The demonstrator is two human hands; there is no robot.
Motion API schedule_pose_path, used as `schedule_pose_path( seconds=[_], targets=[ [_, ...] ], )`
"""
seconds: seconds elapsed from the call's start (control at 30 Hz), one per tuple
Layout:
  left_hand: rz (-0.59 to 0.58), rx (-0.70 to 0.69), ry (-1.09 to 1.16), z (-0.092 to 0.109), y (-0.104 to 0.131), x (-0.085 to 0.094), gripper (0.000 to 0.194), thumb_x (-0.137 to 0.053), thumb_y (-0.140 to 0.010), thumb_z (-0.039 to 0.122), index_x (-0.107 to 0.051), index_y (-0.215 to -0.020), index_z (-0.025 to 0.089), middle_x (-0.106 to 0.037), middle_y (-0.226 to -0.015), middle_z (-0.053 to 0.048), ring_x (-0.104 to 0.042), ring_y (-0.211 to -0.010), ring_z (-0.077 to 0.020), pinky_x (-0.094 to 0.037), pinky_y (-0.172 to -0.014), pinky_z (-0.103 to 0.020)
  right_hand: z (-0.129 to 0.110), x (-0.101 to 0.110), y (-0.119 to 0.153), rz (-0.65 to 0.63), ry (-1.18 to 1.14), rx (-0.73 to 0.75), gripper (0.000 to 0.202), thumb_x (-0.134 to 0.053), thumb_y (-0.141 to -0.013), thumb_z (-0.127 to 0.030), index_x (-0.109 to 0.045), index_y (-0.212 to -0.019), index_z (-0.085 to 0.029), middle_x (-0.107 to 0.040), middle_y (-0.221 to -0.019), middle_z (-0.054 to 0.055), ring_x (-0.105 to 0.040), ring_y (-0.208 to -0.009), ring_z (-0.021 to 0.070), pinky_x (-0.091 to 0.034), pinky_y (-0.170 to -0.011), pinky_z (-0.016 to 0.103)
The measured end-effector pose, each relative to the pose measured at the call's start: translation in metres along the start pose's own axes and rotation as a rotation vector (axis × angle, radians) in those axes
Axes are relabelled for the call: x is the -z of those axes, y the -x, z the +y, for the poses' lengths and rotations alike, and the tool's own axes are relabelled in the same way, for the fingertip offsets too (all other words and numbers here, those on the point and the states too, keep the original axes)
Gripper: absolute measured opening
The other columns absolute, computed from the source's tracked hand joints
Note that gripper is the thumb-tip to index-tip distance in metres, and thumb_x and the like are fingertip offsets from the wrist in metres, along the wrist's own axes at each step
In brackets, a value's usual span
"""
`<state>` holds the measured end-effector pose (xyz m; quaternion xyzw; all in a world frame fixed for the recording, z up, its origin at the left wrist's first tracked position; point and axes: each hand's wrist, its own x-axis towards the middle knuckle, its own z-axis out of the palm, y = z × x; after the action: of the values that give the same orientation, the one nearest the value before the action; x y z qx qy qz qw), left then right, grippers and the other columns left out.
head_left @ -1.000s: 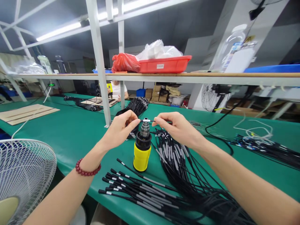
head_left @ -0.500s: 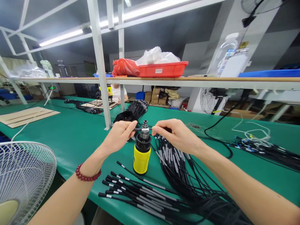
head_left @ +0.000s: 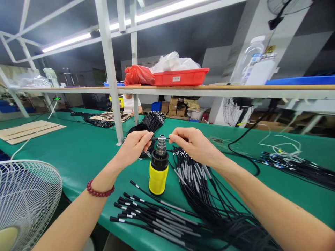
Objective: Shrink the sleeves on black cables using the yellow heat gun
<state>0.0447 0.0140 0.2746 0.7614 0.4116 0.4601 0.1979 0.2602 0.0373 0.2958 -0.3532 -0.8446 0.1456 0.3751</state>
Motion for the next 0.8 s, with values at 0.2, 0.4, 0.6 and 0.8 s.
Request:
schedule_pose_path(
  seconds=[0.2,0.4,0.6,0.8],
  targets=[
    [0.01,0.037,-0.049,-0.003,-0.009,-0.002,0.049,-0.039,-0.101,0.045,-0.051,-0.06,0.019,-0.05,-0.055,0.003,-0.043,-0.053,-0.0098,-0.03,-0.054,-0.026,0.003,0.0,-0.006,0.033,0.08,-0.029,0.039,-0.048,-0.093,-0.041,-0.062,-0.066,-0.017,-0.037,-0.051,-0.006,-0.03,-0.05,0.0106,-0.023,-0.055,0.029],
    [0.026,0.027,-0.052,-0.006,-0.015,-0.003,0.032,-0.049,-0.096,0.037,-0.051,-0.069,0.02,-0.052,-0.062,0.004,-0.044,-0.058,-0.0104,-0.032,-0.056,-0.026,0.009,-0.002,-0.008,0.09,0.089,-0.019,0.033,-0.051,-0.092,-0.038,-0.063,-0.069,-0.017,-0.049,-0.056,-0.004,-0.036,-0.053,0.0114,-0.026,-0.056,0.029],
    [0.023,0.036,-0.003,-0.01,-0.021,-0.004,0.024,-0.053,-0.093,0.035,-0.05,-0.075,0.021,-0.05,-0.068,0.004,-0.043,-0.063,-0.011,-0.033,-0.058,-0.025,0.014,-0.004,-0.013,0.099,0.101,-0.061,0.028,-0.054,-0.09,-0.035,-0.064,-0.07,-0.017,-0.058,-0.063,0.0,-0.044,-0.058,0.0132,-0.029,-0.058,0.029],
    [0.036,0.036,-0.124,-0.012,-0.025,-0.005,0.049,-0.039,-0.1,0.044,-0.043,-0.056,0.02,-0.045,-0.055,0.003,-0.039,-0.055,-0.0111,-0.029,-0.057,-0.028,0.015,-0.006,-0.018,0.08,0.184,-0.055,0.039,-0.046,-0.095,-0.034,-0.057,-0.061,-0.018,-0.045,-0.052,-0.003,-0.038,-0.052,0.0126,-0.027,-0.059,0.03]
  ],
)
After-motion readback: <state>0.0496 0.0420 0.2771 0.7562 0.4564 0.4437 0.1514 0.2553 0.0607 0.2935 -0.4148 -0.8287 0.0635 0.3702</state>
